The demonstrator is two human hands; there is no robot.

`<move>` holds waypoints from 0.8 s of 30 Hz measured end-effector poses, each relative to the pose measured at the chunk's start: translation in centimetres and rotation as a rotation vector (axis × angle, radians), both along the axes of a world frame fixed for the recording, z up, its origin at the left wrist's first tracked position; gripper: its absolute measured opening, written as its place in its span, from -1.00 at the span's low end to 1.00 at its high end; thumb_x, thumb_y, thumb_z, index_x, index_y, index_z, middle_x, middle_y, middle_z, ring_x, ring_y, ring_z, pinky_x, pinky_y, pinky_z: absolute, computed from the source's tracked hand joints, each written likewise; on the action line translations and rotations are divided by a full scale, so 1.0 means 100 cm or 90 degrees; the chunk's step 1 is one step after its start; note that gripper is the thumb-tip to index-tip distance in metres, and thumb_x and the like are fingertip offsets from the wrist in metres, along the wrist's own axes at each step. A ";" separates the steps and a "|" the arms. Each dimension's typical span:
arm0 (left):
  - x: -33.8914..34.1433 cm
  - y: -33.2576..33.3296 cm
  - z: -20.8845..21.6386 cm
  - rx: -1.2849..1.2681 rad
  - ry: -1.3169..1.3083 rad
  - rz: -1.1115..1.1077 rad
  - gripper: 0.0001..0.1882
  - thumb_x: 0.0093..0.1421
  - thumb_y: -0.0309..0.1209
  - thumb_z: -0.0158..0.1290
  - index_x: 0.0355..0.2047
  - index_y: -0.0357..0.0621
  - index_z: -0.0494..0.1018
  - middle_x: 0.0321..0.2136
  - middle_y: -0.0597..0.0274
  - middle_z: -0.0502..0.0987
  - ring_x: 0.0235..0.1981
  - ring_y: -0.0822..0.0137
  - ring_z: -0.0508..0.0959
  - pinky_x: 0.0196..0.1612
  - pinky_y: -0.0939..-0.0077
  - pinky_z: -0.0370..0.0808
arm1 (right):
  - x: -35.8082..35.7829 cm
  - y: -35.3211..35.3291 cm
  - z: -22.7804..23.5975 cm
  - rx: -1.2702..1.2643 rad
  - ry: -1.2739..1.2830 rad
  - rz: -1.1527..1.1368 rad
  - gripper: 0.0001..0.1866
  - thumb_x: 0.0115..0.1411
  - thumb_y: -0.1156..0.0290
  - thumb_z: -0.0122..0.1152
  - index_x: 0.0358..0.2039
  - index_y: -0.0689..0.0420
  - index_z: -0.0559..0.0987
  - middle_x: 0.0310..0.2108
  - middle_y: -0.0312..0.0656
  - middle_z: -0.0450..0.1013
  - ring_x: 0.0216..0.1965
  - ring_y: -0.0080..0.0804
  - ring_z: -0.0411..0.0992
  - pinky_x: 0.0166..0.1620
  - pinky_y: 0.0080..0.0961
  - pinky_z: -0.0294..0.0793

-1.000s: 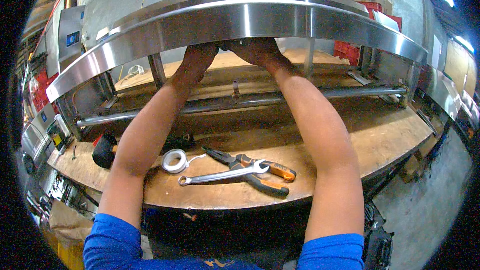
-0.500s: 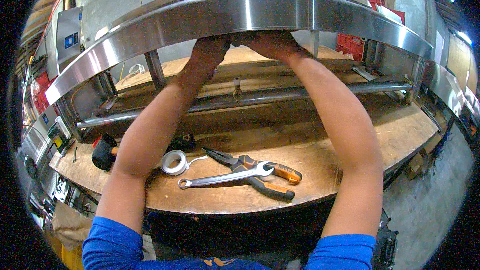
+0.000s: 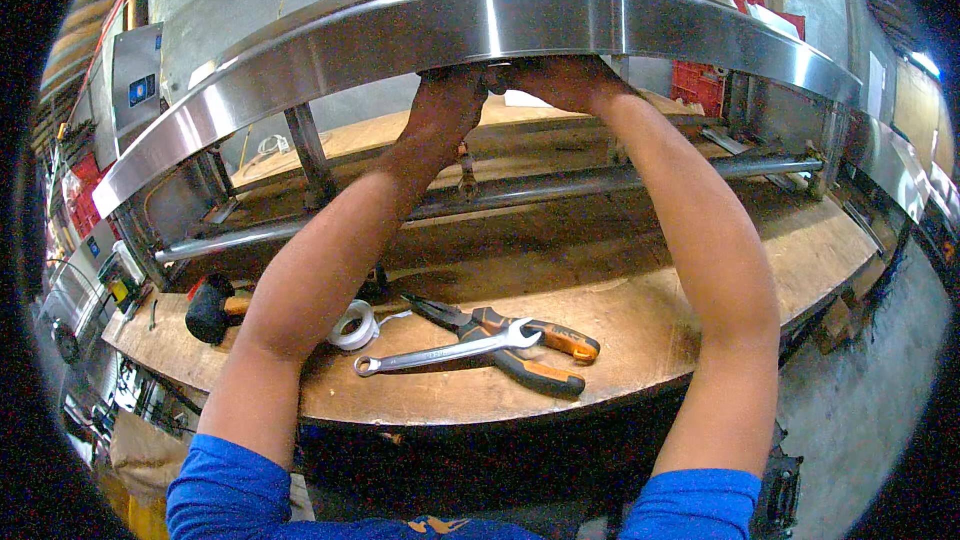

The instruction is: The person installs a faucet onto a stainless steel sink unit. They wrap the faucet threads with white tape, position the faucet, and tighten the mounting nuts using a wrench. The person also uses pliers to adjust the faucet and secures the connections.

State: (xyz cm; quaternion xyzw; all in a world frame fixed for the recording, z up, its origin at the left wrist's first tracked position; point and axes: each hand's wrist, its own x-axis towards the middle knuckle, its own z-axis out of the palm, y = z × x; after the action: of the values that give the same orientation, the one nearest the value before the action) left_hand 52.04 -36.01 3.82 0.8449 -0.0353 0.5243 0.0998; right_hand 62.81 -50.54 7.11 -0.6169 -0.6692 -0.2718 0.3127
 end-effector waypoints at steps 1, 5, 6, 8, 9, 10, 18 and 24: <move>0.000 0.001 -0.001 -0.006 -0.005 -0.006 -0.69 0.32 -0.31 -0.23 -0.36 -0.26 0.43 -0.41 -0.01 0.50 -0.28 0.08 0.47 -0.12 0.20 0.35 | 0.000 0.000 0.001 -0.023 0.034 0.003 -0.58 0.10 0.00 0.28 -0.18 0.05 0.61 -0.22 -0.19 0.57 -0.08 -0.33 0.47 0.06 -0.37 0.37; 0.001 0.000 0.000 -0.061 0.035 -0.013 -0.73 0.30 -0.34 -0.20 -0.36 -0.28 0.42 -0.41 -0.03 0.49 -0.29 0.08 0.46 -0.14 0.19 0.34 | 0.001 0.000 0.004 -0.040 0.056 -0.035 -0.48 0.03 -0.08 0.31 -0.12 0.02 0.59 -0.16 -0.16 0.55 -0.01 -0.26 0.44 0.09 -0.34 0.34; 0.001 -0.002 0.001 -0.100 0.055 -0.026 -0.74 0.29 -0.35 -0.19 -0.36 -0.28 0.41 -0.41 -0.04 0.49 -0.29 0.08 0.46 -0.15 0.18 0.33 | 0.001 0.000 0.005 -0.041 0.052 -0.047 -0.46 0.02 -0.10 0.31 -0.11 0.01 0.59 -0.15 -0.16 0.55 0.00 -0.25 0.43 0.10 -0.34 0.33; -0.001 -0.005 0.000 -0.216 0.091 -0.077 -0.73 0.29 -0.35 -0.19 -0.36 -0.30 0.41 -0.42 -0.05 0.48 -0.32 0.07 0.45 -0.18 0.17 0.34 | 0.000 0.000 0.006 -0.048 0.042 -0.071 -0.40 0.01 -0.14 0.31 -0.07 0.02 0.56 -0.11 -0.13 0.53 0.02 -0.23 0.42 0.12 -0.32 0.32; -0.003 -0.007 -0.001 -0.262 0.096 -0.097 -0.73 0.29 -0.34 -0.19 -0.36 -0.30 0.41 -0.43 -0.05 0.48 -0.35 0.08 0.45 -0.21 0.17 0.34 | -0.001 0.000 0.007 -0.045 0.026 -0.074 -0.37 0.00 -0.16 0.31 -0.05 0.03 0.54 -0.10 -0.12 0.52 0.02 -0.22 0.41 0.12 -0.32 0.31; -0.006 -0.008 -0.001 -0.279 0.079 -0.111 -0.71 0.30 -0.33 -0.19 -0.37 -0.31 0.40 -0.46 -0.04 0.47 -0.39 0.11 0.45 -0.25 0.18 0.34 | -0.003 0.000 0.007 -0.040 0.008 -0.076 -0.35 0.00 -0.18 0.30 -0.03 0.04 0.53 -0.09 -0.11 0.51 0.03 -0.21 0.41 0.13 -0.31 0.30; -0.034 -0.006 0.012 -0.423 0.342 -0.317 -0.52 0.31 -0.05 -0.17 -0.37 -0.30 0.44 -0.53 0.11 0.50 -0.45 0.31 0.50 -0.33 0.35 0.42 | 0.001 0.000 0.011 -0.084 0.023 -0.101 -0.37 0.03 -0.11 0.32 -0.04 0.10 0.51 -0.06 -0.10 0.49 0.01 -0.24 0.41 0.10 -0.31 0.32; -0.079 0.015 0.026 0.068 0.568 0.040 -0.56 0.18 -0.03 0.07 -0.19 -0.16 0.53 -0.27 0.08 0.59 -0.23 0.19 0.55 -0.07 0.29 0.42 | 0.005 0.006 0.005 -0.086 0.125 -0.028 -0.39 0.07 -0.07 0.30 -0.01 0.10 0.51 -0.03 -0.15 0.49 0.03 -0.27 0.40 0.14 -0.36 0.32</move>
State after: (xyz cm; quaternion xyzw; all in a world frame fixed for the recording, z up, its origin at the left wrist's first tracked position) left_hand 44.11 -34.49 6.41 0.9930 0.0102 0.1086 0.0455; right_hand 63.32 -49.95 7.64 -0.6745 -0.6386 -0.1710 0.3286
